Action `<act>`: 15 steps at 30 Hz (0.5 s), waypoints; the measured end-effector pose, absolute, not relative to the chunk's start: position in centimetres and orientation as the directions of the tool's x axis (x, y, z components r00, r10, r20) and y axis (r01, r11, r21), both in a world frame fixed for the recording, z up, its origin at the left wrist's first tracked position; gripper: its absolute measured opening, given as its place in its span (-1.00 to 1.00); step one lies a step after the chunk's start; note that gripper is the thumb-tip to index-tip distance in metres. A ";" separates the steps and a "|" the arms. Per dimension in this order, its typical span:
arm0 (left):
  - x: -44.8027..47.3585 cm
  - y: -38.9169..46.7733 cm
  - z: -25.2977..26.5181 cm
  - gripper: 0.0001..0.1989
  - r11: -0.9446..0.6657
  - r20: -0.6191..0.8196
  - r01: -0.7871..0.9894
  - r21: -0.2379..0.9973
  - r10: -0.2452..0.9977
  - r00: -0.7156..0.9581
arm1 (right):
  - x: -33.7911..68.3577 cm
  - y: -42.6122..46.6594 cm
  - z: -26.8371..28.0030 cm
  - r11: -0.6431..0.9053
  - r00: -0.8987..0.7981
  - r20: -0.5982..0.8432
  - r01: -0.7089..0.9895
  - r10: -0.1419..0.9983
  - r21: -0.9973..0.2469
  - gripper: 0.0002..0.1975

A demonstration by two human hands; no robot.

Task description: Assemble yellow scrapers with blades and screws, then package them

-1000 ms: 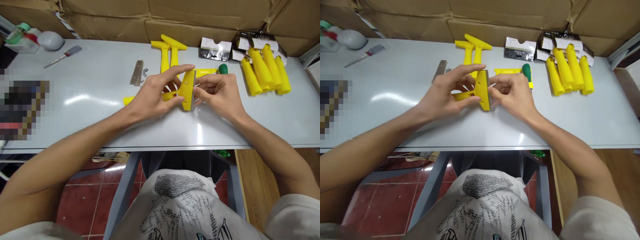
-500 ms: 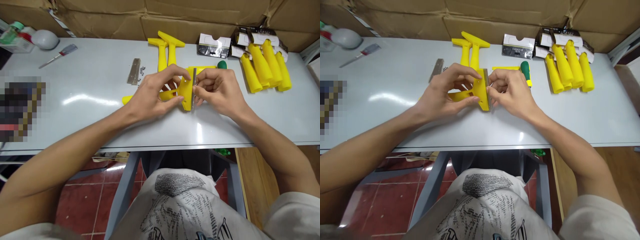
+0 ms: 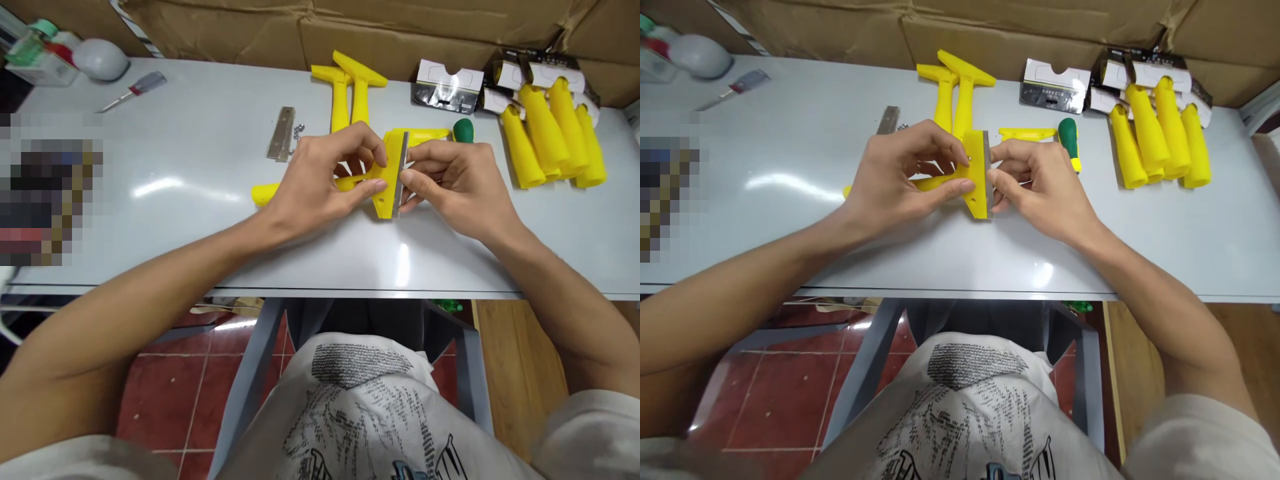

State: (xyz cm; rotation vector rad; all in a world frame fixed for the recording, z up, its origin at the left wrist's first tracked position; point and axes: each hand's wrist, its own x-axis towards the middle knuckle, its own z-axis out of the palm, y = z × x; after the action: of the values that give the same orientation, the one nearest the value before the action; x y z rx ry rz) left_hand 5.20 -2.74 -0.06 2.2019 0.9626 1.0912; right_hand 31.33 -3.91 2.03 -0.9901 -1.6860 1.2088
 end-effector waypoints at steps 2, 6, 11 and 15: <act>5.1 -2.7 0.0 -0.63 -0.605 0.457 0.377 0.701 0.787 0.415 | 31.5 -3.9 2.2 0.239 -0.365 0.181 0.122 0.913 -0.963 -0.45; 5.2 -2.7 0.3 -0.66 -0.595 0.449 0.360 0.719 0.792 0.413 | 31.5 -4.0 2.2 0.233 -0.312 0.181 0.140 0.933 -0.962 -0.41; 5.5 -2.9 0.6 -0.69 -0.579 0.446 0.373 0.725 0.807 0.387 | 31.0 -4.3 1.8 0.280 -0.275 0.229 0.163 0.934 -0.946 -0.37; 5.4 -2.6 0.6 -0.57 -0.582 0.460 0.370 0.724 0.808 0.370 | 30.8 -4.2 1.9 0.272 -0.278 0.212 0.199 0.937 -0.942 -0.34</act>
State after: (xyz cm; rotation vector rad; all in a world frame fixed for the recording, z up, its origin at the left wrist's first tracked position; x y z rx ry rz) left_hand 5.38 -2.60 0.59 2.1245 1.0149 1.1308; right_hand 30.82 -4.23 1.86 -1.0537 -1.6804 1.0773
